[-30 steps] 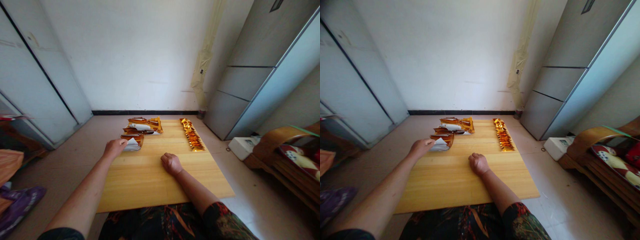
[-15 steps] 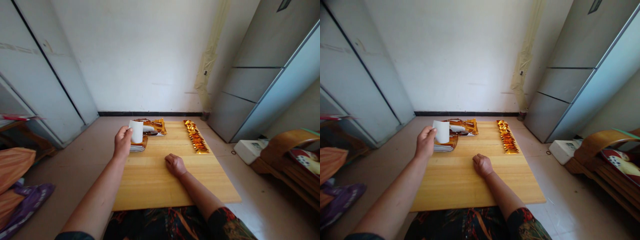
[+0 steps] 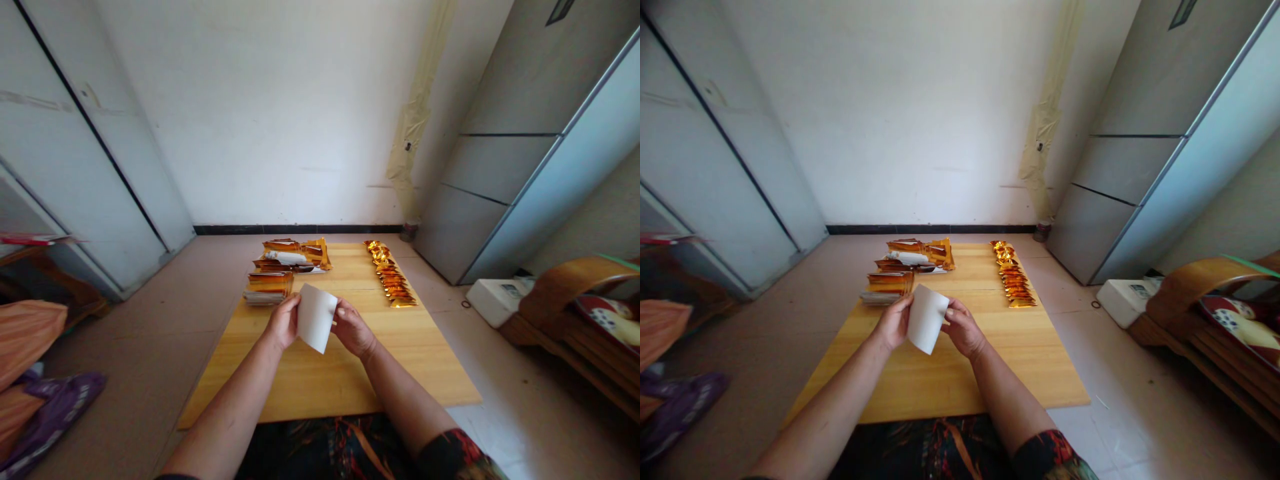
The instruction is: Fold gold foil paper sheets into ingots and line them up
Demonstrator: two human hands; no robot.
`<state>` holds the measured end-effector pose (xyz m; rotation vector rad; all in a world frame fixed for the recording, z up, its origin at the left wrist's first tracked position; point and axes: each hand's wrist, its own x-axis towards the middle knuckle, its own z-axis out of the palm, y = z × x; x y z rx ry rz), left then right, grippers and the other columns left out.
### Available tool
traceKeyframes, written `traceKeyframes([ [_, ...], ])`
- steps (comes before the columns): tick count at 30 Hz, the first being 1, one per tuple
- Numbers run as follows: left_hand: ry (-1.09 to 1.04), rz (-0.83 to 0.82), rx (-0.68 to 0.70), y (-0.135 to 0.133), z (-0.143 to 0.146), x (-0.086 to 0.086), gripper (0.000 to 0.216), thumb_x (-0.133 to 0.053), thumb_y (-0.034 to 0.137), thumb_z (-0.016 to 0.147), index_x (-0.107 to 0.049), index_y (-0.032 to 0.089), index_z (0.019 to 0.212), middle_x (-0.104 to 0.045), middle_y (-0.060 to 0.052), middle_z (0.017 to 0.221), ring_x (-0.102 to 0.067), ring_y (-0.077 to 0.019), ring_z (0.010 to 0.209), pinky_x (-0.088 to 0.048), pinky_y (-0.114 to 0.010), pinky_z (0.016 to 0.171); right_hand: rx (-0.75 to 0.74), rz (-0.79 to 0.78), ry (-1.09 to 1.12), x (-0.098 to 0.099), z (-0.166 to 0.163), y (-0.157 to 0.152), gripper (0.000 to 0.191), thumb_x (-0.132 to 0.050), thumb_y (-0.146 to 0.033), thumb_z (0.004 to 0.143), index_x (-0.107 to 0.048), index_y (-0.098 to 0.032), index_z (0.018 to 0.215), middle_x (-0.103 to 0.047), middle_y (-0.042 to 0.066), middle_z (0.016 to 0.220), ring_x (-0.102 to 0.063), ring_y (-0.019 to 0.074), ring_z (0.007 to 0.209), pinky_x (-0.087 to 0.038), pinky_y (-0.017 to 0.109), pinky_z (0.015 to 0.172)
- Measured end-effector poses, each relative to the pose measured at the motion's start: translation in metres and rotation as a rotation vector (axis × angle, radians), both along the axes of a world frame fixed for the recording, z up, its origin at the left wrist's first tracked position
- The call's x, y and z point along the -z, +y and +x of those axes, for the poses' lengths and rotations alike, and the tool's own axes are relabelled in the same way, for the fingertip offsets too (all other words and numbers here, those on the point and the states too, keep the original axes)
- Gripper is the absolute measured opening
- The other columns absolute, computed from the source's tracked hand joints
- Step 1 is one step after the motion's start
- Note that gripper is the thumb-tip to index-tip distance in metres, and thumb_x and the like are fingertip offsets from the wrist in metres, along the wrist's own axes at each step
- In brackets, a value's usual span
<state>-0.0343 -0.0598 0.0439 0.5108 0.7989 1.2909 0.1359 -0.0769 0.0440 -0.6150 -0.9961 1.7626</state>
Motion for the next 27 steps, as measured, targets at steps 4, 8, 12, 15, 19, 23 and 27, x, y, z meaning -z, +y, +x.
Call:
traceKeyframes([
  [4, 0.298, 0.058, -0.072, 0.005, -0.007, 0.009, 0.028, -0.071, 0.035, 0.060, -0.056, 0.017, 0.076, -0.060, 0.002, 0.063, -0.055, -0.0130, 0.055, -0.040, -0.022, 0.052, 0.064, -0.039, -0.142, 0.007, 0.009, 0.003, 0.036, -0.079, -0.031, 0.053, -0.053, -0.019, 0.075, -0.061, -0.003, 0.071, -0.056, 0.0123, 0.064, -0.046, 0.025, 0.062],
  [8, 0.722, 0.135, -0.093, 0.013, -0.013, 0.015, 0.023, -0.062, 0.039, 0.064, -0.053, 0.018, 0.067, -0.053, 0.005, 0.054, -0.047, -0.0106, 0.050, -0.032, -0.021, 0.049, 0.119, -0.043, -0.227, 0.018, 0.015, 0.006, 0.037, -0.076, -0.031, 0.055, -0.050, -0.021, 0.079, -0.057, -0.006, 0.065, -0.050, 0.0088, 0.052, -0.038, 0.019, 0.048],
  [12, 1.191, 0.203, -0.056, 0.028, -0.011, 0.019, 0.013, -0.054, 0.029, 0.070, -0.055, 0.018, 0.063, -0.053, 0.002, 0.055, -0.049, -0.0134, 0.056, -0.033, -0.023, 0.054, 0.180, 0.021, -0.437, 0.028, 0.018, 0.011, 0.040, -0.069, -0.025, 0.057, -0.051, -0.022, 0.092, -0.050, -0.009, 0.059, -0.045, 0.0079, 0.046, -0.035, 0.019, 0.043],
  [15, 1.370, 0.236, -0.078, 0.037, -0.002, 0.021, 0.005, -0.055, 0.020, 0.068, -0.058, 0.019, 0.065, -0.060, -0.001, 0.065, -0.055, -0.0172, 0.069, -0.039, -0.025, 0.066, 0.255, 0.120, -0.764, 0.033, 0.020, 0.014, 0.044, -0.060, -0.014, 0.059, -0.054, -0.024, 0.101, -0.052, -0.009, 0.062, -0.047, 0.0084, 0.045, -0.036, 0.019, 0.044],
  [19, 1.270, 0.412, -0.213, 0.031, 0.012, 0.026, 0.024, -0.060, 0.012, 0.060, -0.065, 0.022, 0.082, -0.066, -0.006, 0.092, -0.056, -0.0239, 0.096, -0.039, -0.033, 0.090, 0.271, 0.295, -1.169, 0.031, 0.020, 0.012, 0.026, -0.050, -0.009, 0.065, -0.062, -0.021, 0.085, -0.062, -0.003, 0.067, -0.056, 0.0113, 0.055, -0.040, 0.020, 0.054],
  [23, 1.547, 0.534, -0.138, 0.007, 0.020, 0.032, 0.031, -0.062, 0.015, 0.066, -0.067, 0.026, 0.095, -0.062, -0.008, 0.116, -0.049, -0.0292, 0.114, -0.027, -0.046, 0.104, 0.301, 0.360, -1.478, 0.022, 0.017, 0.012, 0.017, -0.052, -0.008, 0.067, -0.064, -0.018, 0.073, -0.069, 0.005, 0.072, -0.063, 0.0164, 0.070, -0.041, 0.022, 0.061],
  [27, 1.551, 0.718, 0.146, -0.021, 0.022, 0.039, 0.040, -0.068, 0.035, 0.069, -0.065, 0.025, 0.108, -0.056, -0.010, 0.128, -0.048, -0.0295, 0.118, -0.025, -0.048, 0.107, 0.286, 0.269, -1.464, 0.019, 0.016, 0.015, 0.015, -0.053, -0.007, 0.066, -0.064, -0.017, 0.071, -0.069, 0.006, 0.066, -0.064, 0.0157, 0.063, -0.041, 0.021, 0.056],
])
